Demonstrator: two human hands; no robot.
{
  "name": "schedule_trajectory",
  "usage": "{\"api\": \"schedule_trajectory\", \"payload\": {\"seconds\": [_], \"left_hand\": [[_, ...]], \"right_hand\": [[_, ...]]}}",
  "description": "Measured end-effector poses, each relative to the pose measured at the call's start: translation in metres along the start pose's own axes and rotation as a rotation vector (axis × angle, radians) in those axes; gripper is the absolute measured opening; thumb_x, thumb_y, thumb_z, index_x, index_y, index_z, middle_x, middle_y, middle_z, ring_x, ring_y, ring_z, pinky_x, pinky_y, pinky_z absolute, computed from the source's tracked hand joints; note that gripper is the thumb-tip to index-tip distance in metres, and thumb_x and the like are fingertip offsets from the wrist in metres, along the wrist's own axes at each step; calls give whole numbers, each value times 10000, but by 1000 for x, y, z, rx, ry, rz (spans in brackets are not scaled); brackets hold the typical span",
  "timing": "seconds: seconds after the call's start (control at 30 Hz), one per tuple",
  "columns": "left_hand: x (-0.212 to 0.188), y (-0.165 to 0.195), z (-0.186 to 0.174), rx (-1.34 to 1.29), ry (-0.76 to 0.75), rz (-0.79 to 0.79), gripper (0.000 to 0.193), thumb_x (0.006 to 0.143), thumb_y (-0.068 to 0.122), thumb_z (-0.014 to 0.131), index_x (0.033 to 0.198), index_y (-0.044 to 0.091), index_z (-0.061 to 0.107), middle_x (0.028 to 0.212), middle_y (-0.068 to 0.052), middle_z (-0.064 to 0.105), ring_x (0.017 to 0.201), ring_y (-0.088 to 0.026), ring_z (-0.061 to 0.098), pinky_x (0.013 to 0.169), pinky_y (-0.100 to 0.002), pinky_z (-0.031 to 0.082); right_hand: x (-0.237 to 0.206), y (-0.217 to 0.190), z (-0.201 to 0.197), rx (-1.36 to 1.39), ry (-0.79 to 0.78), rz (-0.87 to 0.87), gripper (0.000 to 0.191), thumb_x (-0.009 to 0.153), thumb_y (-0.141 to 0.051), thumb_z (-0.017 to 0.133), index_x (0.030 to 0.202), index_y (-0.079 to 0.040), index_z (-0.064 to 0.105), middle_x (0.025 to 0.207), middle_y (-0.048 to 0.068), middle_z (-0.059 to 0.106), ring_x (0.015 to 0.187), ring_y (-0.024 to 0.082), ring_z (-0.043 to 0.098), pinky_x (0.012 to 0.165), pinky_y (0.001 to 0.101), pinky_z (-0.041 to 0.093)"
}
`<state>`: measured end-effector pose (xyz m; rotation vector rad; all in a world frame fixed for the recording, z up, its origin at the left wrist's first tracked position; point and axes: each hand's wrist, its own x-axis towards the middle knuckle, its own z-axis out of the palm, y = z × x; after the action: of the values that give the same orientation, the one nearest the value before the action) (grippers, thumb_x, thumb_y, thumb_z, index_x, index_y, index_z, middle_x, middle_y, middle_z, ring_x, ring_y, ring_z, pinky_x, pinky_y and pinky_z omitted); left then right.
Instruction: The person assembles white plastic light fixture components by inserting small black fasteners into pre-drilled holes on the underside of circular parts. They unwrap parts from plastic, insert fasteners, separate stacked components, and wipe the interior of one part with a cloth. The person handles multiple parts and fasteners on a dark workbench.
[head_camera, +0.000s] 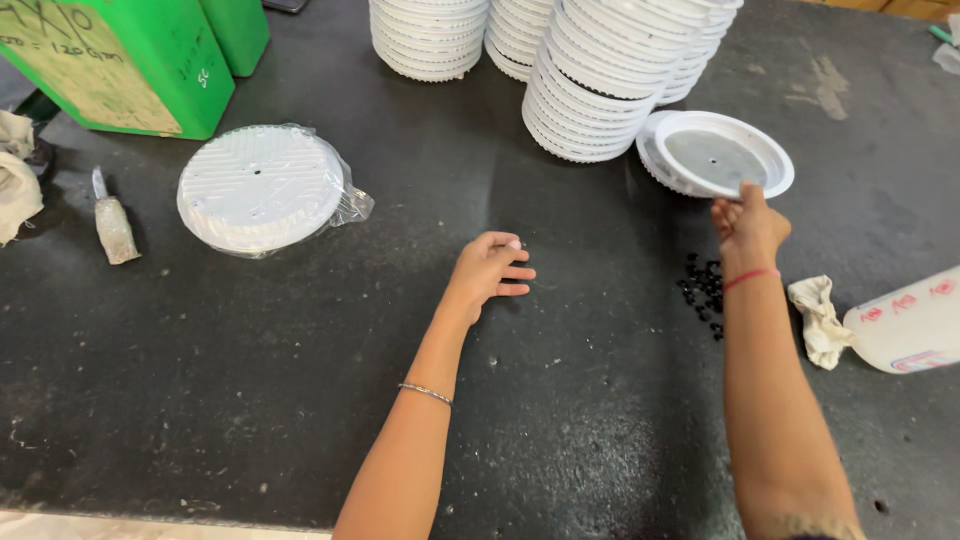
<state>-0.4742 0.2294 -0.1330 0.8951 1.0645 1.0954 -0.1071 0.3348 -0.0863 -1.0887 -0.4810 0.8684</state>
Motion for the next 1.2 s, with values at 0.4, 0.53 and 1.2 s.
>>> {"api": "schedule_trajectory", "payload": {"seconds": [0.4, 0.53, 1.2], "left_hand": [[27, 15, -11, -43, -34, -41, 388, 978, 248, 592, 1264, -14, 575, 1163, -186, 675, 902, -293, 757, 695, -401, 651], [31, 18, -11, -42, -36, -44, 377, 983, 254, 589, 1259, -3, 576, 1157, -185, 674, 898, -294, 758, 693, -398, 649], [20, 22, -8, 12, -41, -36, 389, 982, 266, 583, 1253, -12, 580, 1153, -182, 682, 906, -282, 761, 703, -390, 656]], "right_hand": [[25, 3, 86, 14, 99, 80, 243, 905, -45, 689, 1058, 115, 588, 843, 188, 715, 662, 243, 752, 539, 323, 650], [31, 14, 86, -42, 113, 87, 271, 907, -49, 705, 1102, 108, 602, 886, 195, 720, 693, 244, 758, 550, 322, 653], [10, 12, 55, -316, -140, 149, 407, 1010, -148, 708, 1228, 156, 548, 1024, 239, 712, 866, 319, 756, 720, 377, 668]]}}
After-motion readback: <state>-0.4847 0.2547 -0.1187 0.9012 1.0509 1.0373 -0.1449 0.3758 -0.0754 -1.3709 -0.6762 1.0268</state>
